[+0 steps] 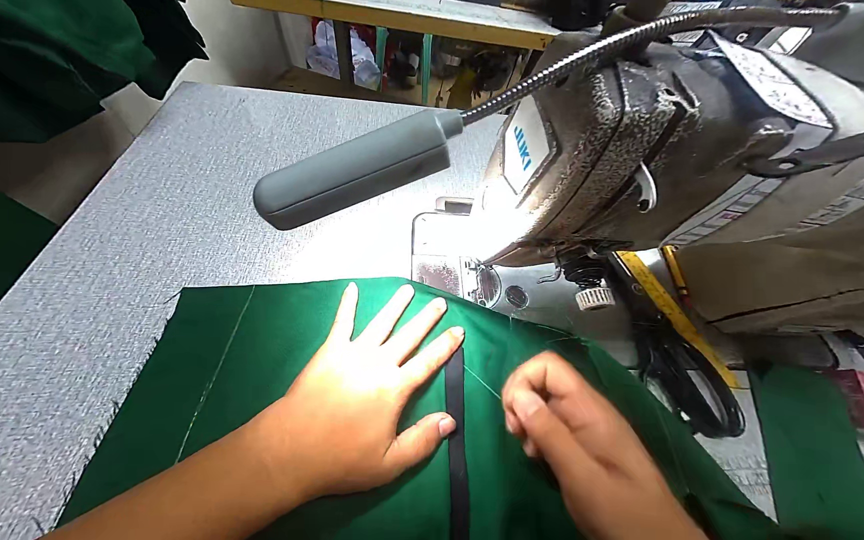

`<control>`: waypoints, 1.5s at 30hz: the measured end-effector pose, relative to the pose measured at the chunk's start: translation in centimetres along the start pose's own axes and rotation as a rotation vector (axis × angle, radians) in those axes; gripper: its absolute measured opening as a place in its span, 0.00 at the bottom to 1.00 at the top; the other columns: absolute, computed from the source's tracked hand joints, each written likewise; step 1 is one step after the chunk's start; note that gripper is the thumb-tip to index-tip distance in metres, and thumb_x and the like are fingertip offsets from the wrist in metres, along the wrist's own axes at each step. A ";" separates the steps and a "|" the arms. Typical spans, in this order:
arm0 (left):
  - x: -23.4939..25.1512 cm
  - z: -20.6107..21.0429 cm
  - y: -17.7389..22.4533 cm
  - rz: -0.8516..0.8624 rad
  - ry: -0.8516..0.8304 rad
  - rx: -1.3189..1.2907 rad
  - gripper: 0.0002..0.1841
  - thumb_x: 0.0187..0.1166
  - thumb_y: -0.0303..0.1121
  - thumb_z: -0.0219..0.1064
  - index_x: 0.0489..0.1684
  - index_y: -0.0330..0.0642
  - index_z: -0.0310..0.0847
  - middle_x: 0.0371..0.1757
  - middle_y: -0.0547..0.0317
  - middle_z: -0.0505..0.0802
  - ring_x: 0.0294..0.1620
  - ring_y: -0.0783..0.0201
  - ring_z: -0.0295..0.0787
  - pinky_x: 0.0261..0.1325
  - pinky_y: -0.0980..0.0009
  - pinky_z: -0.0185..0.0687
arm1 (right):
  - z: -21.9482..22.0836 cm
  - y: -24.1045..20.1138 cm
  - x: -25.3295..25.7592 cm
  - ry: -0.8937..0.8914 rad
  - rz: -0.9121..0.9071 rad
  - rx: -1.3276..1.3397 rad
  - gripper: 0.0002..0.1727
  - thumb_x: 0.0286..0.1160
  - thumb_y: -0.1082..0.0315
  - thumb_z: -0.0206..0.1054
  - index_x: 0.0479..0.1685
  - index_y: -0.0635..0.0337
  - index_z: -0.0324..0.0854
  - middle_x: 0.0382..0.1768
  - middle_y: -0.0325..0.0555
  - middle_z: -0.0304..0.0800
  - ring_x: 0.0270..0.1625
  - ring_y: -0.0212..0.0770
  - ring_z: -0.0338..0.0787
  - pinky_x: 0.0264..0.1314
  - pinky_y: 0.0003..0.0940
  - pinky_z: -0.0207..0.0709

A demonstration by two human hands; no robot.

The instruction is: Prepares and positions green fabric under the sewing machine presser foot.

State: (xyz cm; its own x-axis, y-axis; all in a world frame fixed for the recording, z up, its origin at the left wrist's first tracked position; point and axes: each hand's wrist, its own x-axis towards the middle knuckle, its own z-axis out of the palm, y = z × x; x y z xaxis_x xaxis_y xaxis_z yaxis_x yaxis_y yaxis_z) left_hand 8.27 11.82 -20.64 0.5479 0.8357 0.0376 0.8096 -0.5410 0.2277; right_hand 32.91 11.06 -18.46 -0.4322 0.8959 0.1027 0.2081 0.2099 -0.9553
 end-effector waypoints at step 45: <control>-1.0 1.1 1.8 -0.131 0.217 0.048 0.42 0.78 0.76 0.32 0.84 0.69 0.73 0.87 0.54 0.75 0.89 0.34 0.62 0.73 0.12 0.47 | -4.8 -3.8 2.4 0.451 0.166 0.096 0.11 0.75 0.60 0.68 0.49 0.49 0.92 0.31 0.36 0.92 0.33 0.27 0.89 0.35 0.20 0.82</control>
State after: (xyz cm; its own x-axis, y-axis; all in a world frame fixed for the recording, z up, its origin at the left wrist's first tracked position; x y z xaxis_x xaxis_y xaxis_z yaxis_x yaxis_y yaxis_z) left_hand 9.37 9.88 -21.33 0.3834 0.8970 0.2201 0.8828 -0.4259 0.1982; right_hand 35.31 14.25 -13.30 0.0281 0.9990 0.0361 0.1508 0.0314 -0.9881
